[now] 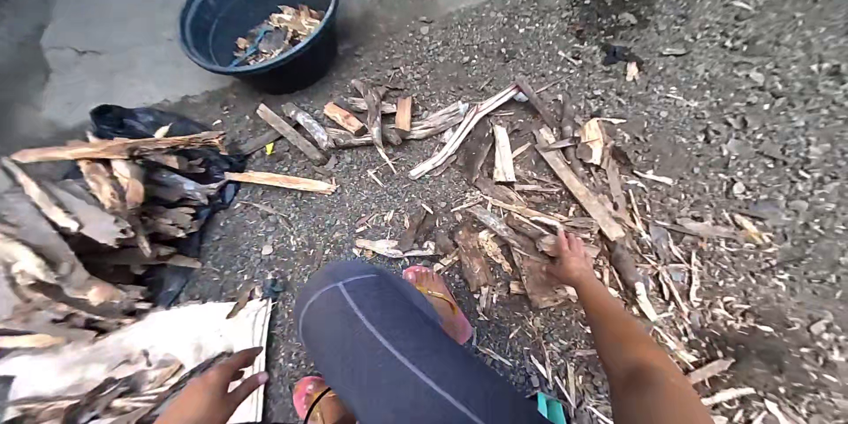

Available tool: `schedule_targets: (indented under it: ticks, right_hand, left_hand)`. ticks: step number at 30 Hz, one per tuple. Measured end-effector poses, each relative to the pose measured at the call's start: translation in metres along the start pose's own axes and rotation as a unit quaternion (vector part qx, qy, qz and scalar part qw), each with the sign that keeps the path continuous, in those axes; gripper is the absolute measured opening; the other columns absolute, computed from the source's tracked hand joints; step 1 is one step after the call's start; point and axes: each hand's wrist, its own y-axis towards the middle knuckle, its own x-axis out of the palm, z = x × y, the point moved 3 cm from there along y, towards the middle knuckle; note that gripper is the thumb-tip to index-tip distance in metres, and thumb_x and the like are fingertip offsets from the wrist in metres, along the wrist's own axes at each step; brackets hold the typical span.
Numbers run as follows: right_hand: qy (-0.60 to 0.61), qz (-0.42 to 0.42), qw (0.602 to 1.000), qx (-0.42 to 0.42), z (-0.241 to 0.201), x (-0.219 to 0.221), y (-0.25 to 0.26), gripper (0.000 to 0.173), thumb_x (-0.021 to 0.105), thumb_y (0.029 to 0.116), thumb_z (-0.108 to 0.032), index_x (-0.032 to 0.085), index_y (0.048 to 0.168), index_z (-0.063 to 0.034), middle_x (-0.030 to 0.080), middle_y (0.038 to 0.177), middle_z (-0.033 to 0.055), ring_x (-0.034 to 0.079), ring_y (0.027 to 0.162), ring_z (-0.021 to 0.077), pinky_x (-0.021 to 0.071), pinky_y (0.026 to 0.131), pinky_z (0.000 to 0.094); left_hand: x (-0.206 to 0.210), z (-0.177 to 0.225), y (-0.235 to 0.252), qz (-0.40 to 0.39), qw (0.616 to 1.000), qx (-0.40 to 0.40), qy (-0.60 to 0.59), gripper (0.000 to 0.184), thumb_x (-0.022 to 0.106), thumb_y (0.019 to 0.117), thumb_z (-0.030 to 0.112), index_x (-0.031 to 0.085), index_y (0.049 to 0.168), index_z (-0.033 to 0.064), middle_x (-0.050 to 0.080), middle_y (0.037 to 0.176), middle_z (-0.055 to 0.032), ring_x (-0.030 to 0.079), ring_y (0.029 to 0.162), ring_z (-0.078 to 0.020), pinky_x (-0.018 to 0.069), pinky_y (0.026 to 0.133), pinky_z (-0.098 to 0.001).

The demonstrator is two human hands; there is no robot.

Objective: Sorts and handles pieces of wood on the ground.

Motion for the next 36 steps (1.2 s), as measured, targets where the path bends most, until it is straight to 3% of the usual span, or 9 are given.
schedule_targets:
  ticks: [5,10,14,18,22,25,29,33,36]
  right_hand:
    - [-0.059,-0.042,0.997,0.018,-0.020,-0.007,0.029,0.089,0.076,0.0885,-0.011,0.026,0.162,-0.0030,0.031,0.163,0.0294,0.030,0.151,0.0474,0.0280,0.119,0.0662]
    - [-0.087,-0.140,0.986,0.009,-0.027,-0.028,0.034,0.082,0.079,0.0888,-0.042,0.046,0.150,0.0013,0.047,0.150,0.0322,0.045,0.141,0.0487,0.0375,0.112,0.0686]
    - [0.079,-0.187,0.979,0.021,-0.035,-0.021,0.023,0.066,0.072,0.0951,-0.044,0.059,0.132,0.0085,0.060,0.132,0.0323,0.057,0.128,0.0438,0.0405,0.110,0.0632]
    - [0.334,-0.151,0.930,0.026,-0.035,0.020,0.007,0.062,0.066,0.1010,-0.037,0.049,0.143,0.0055,0.060,0.134,0.0261,0.061,0.122,0.0307,0.0483,0.106,0.0472]
    - [0.464,-0.037,0.883,0.060,-0.023,0.041,-0.002,0.055,0.056,0.1057,-0.033,0.046,0.147,0.0009,0.060,0.136,0.0231,0.062,0.121,0.0275,0.0510,0.103,0.0455]
    - [0.474,0.079,0.871,0.101,-0.003,0.043,-0.005,0.060,0.056,0.1064,-0.031,0.039,0.153,0.0019,0.050,0.149,0.0270,0.053,0.135,0.0335,0.0438,0.112,0.0500]
    - [0.459,0.008,0.875,0.156,-0.001,0.054,-0.016,0.090,0.069,0.1002,-0.036,0.011,0.165,-0.0118,0.038,0.158,0.0287,0.048,0.139,0.0437,0.0453,0.107,0.0637]
    - [0.551,-0.037,0.821,0.144,-0.027,0.068,-0.042,0.054,0.056,0.1063,-0.032,0.038,0.153,-0.0117,0.063,0.124,0.0180,0.067,0.100,0.0266,0.0582,0.080,0.0470]
    - [0.570,-0.007,0.815,0.105,-0.063,0.067,-0.070,0.046,0.044,0.1096,-0.038,0.046,0.142,-0.0058,0.062,0.116,0.0082,0.063,0.095,0.0117,0.0563,0.082,0.0343]
  left_hand:
    - [0.000,-0.006,0.014,0.001,1.000,-0.024,-0.010,0.055,0.070,0.1009,0.026,0.053,0.148,0.0023,0.067,0.133,-0.0225,0.067,0.121,-0.0403,0.0496,0.107,-0.0591]
    - [0.003,-0.010,0.017,-0.004,0.999,-0.027,-0.020,0.055,0.071,0.1002,0.025,0.053,0.147,0.0022,0.068,0.131,-0.0228,0.068,0.118,-0.0393,0.0508,0.105,-0.0591]
    - [0.002,-0.009,0.022,-0.007,0.999,-0.028,-0.018,0.055,0.070,0.1010,0.027,0.053,0.148,0.0031,0.067,0.132,-0.0220,0.068,0.118,-0.0390,0.0509,0.105,-0.0588]
    - [0.000,-0.006,0.022,0.016,0.999,-0.025,-0.020,0.053,0.070,0.1007,0.025,0.054,0.147,0.0049,0.068,0.132,-0.0207,0.068,0.118,-0.0377,0.0504,0.105,-0.0590]
    - [0.002,-0.007,0.017,0.032,0.999,-0.025,-0.019,0.051,0.070,0.1006,0.024,0.056,0.146,0.0061,0.068,0.132,-0.0204,0.068,0.120,-0.0382,0.0486,0.107,-0.0595]
    - [0.004,-0.015,0.009,0.035,0.999,-0.025,-0.024,0.050,0.070,0.1008,0.025,0.057,0.146,0.0070,0.069,0.132,-0.0191,0.068,0.119,-0.0367,0.0496,0.107,-0.0580]
    - [0.003,-0.026,-0.008,0.057,0.997,-0.021,-0.035,0.050,0.069,0.1016,0.027,0.057,0.145,0.0054,0.068,0.131,-0.0205,0.068,0.119,-0.0389,0.0487,0.106,-0.0606]
    - [-0.004,-0.016,-0.032,0.032,0.997,-0.051,-0.039,0.051,0.063,0.1049,0.031,0.054,0.149,0.0061,0.063,0.138,-0.0233,0.061,0.128,-0.0426,0.0421,0.111,-0.0639]
    - [-0.007,-0.011,-0.050,0.034,0.995,-0.066,-0.063,0.050,0.062,0.1053,0.033,0.055,0.147,0.0058,0.062,0.138,-0.0252,0.058,0.130,-0.0443,0.0401,0.111,-0.0656]
